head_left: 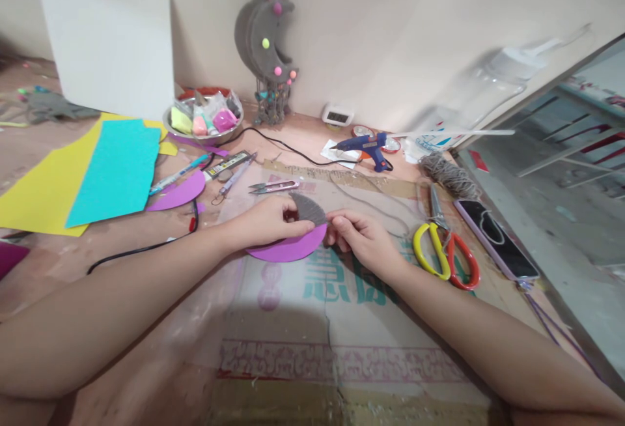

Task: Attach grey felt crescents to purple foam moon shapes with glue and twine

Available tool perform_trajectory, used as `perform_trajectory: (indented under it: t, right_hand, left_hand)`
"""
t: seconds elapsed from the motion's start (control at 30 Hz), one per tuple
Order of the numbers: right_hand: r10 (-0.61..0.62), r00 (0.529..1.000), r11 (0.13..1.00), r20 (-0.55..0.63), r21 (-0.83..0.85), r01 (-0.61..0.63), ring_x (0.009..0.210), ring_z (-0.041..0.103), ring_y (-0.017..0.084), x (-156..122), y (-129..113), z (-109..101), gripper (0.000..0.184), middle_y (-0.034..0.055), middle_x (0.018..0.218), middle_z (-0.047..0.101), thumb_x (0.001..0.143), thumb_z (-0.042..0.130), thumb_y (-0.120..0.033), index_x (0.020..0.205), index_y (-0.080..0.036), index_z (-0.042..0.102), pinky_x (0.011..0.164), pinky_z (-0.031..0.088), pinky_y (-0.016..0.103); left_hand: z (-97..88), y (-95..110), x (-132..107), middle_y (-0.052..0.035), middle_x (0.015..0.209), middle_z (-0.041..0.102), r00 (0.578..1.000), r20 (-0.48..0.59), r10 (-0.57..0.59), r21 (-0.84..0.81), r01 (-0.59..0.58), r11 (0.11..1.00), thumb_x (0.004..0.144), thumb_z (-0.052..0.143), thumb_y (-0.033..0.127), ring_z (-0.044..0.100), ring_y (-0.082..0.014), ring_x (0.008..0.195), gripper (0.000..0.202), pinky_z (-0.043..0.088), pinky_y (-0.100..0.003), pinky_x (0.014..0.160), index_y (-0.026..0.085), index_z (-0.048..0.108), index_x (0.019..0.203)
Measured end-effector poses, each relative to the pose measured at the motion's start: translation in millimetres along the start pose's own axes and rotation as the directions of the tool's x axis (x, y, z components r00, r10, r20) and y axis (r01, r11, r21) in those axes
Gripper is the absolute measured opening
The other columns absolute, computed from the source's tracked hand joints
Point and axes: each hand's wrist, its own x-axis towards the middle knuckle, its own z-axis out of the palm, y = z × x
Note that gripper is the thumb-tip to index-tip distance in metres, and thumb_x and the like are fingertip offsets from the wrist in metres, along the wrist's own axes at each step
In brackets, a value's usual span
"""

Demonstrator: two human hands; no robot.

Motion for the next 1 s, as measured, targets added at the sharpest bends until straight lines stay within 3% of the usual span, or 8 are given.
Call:
perform_trajectory:
  t: [0.17, 0.3, 0.43, 0.73, 1.0]
  right_hand:
    - [0.028, 0.999, 0.999, 0.045, 0.026, -0.029, 0.064, 0.057, 0.012, 2.5, 2.1, 1.4, 0.024, -0.0001, 0.071, 0.062, 0.075, 0.062, -0.04, 0.085, -0.018, 0.062, 0.06, 0.047, 0.025]
    - [0.048, 0.999, 0.999, -0.005, 0.026, -0.048, 0.054, 0.051, 0.009, 2.8, 0.8, 0.8, 0.026, -0.0017, 0.063, 0.058, 0.077, 0.06, -0.042, 0.078, -0.017, 0.059, 0.052, 0.042, 0.022]
    - [0.062, 0.998, 0.996, -0.008, 0.062, -0.062, 0.048, 0.045, 0.006, 2.5, -2.1, -0.5, 0.026, -0.0031, 0.061, 0.056, 0.078, 0.059, -0.043, 0.075, -0.017, 0.057, 0.047, 0.037, 0.02]
    - [-0.019, 0.998, 0.997, 0.053, 0.075, 0.015, 0.056, 0.049, 0.009, 3.1, -1.2, -2.3, 0.023, -0.0024, 0.064, 0.057, 0.074, 0.063, -0.04, 0.074, -0.018, 0.059, 0.054, 0.04, 0.023]
    - [0.022, 1.0, 0.999, 0.02, -0.049, -0.021, 0.056, 0.047, 0.009, 3.1, 3.6, -0.4, 0.025, -0.0026, 0.063, 0.054, 0.078, 0.058, -0.042, 0.078, -0.017, 0.06, 0.053, 0.038, 0.023]
  left_hand:
    - [-0.1, -2.2, 1.5, -0.0006, 0.069, 0.063, 1.0, 0.013, -0.018, 0.011, 0.018, 1.0, 0.077, 0.057, 0.039, 0.055, -0.0121, 0.063, 0.025, 0.039, -0.022, 0.056, 0.015, 0.066, 0.077]
    - [0.7, -2.5, 3.2, -0.0005, 0.067, 0.06, 0.999, -0.015, -0.043, 0.029, 0.043, 0.999, 0.076, 0.057, 0.046, 0.053, -0.0121, 0.062, 0.032, 0.038, -0.023, 0.056, 0.014, 0.062, 0.074]
    - [0.4, -2.1, 3.5, 0.0024, 0.064, 0.053, 0.999, -0.052, 0.016, 0.073, -0.012, 0.997, 0.078, 0.055, 0.042, 0.048, -0.0101, 0.062, 0.029, 0.037, -0.022, 0.058, 0.015, 0.055, 0.066]
    - [0.0, -2.9, 2.9, 0.0038, 0.062, 0.049, 0.999, -0.034, 0.023, -0.008, -0.023, 1.0, 0.08, 0.053, 0.041, 0.043, -0.0078, 0.058, 0.03, 0.034, -0.02, 0.055, 0.015, 0.053, 0.065]
    - [0.5, -3.6, 3.6, 0.0024, 0.065, 0.053, 0.997, -0.009, 0.072, 0.021, -0.071, 0.997, 0.079, 0.055, 0.04, 0.048, -0.0094, 0.063, 0.03, 0.037, -0.022, 0.06, 0.014, 0.057, 0.064]
